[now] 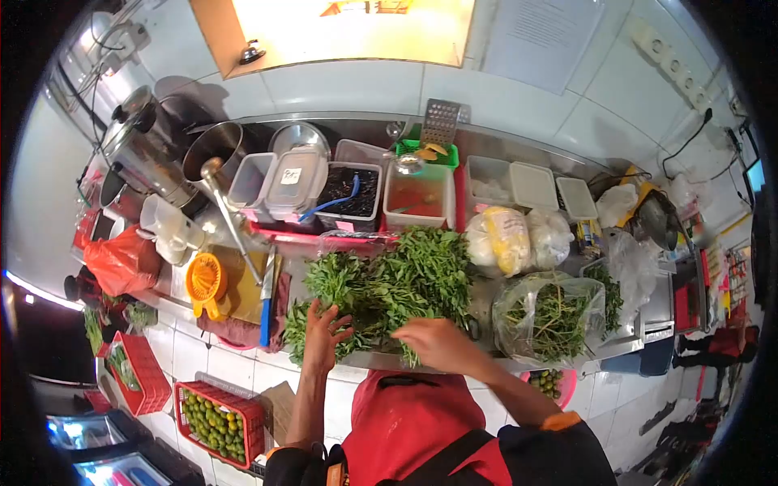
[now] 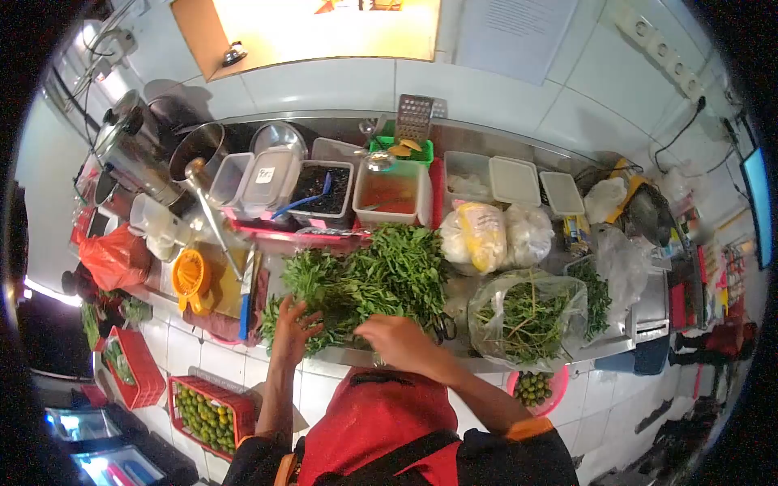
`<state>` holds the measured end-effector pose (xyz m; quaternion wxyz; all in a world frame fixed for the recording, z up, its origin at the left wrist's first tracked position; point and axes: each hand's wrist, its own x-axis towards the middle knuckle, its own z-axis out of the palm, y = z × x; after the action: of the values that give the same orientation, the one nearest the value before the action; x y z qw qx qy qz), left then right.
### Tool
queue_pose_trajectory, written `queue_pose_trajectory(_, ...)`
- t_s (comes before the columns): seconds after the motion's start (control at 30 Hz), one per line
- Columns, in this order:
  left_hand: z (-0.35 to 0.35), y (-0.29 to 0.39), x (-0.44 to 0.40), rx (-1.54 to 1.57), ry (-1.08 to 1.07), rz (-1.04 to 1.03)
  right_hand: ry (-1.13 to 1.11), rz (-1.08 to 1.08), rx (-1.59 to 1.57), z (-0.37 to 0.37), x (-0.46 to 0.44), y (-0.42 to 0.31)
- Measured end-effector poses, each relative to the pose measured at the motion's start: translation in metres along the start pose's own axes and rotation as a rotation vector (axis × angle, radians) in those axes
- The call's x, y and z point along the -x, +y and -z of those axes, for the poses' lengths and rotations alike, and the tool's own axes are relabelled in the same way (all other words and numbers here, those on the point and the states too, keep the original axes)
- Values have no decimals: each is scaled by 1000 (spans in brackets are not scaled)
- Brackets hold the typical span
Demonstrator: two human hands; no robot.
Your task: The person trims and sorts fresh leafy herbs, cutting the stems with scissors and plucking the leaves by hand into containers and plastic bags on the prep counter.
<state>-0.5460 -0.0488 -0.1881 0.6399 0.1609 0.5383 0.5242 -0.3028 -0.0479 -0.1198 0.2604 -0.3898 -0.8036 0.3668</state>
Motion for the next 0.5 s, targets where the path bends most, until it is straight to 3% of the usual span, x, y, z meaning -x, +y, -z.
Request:
queue_pose_trajectory(0.03, 2, 2, 5, 4, 13, -9, -140, 28, 23, -29, -12, 13)
queue_pose_trajectory(0.13, 4, 4, 20, -135, 147, -114, -187, 136, 269, -96, -35, 43)
queue_pose_trajectory(0.2, 12, 2, 27, -171, 105, -126, -45, 133, 597, -112, -43, 49)
queue_pose_trajectory(0.3, 25, -10, 38, -257, -2, -130, -86, 83, 614, -122, -51, 72)
queue_pose_trajectory(0.37, 30, -16, 42, -505, -260, -98, -192, 13, 556, -114, -58, 76)
queue_pose_trajectory(0.43, 32, -18, 48, -537, -391, 44, -58, 42, 286, -105, -61, 75)
queue_pose_trajectory(0.5, 37, -27, 47, -542, -565, 116, -91, -51, 189, -90, -70, 67)
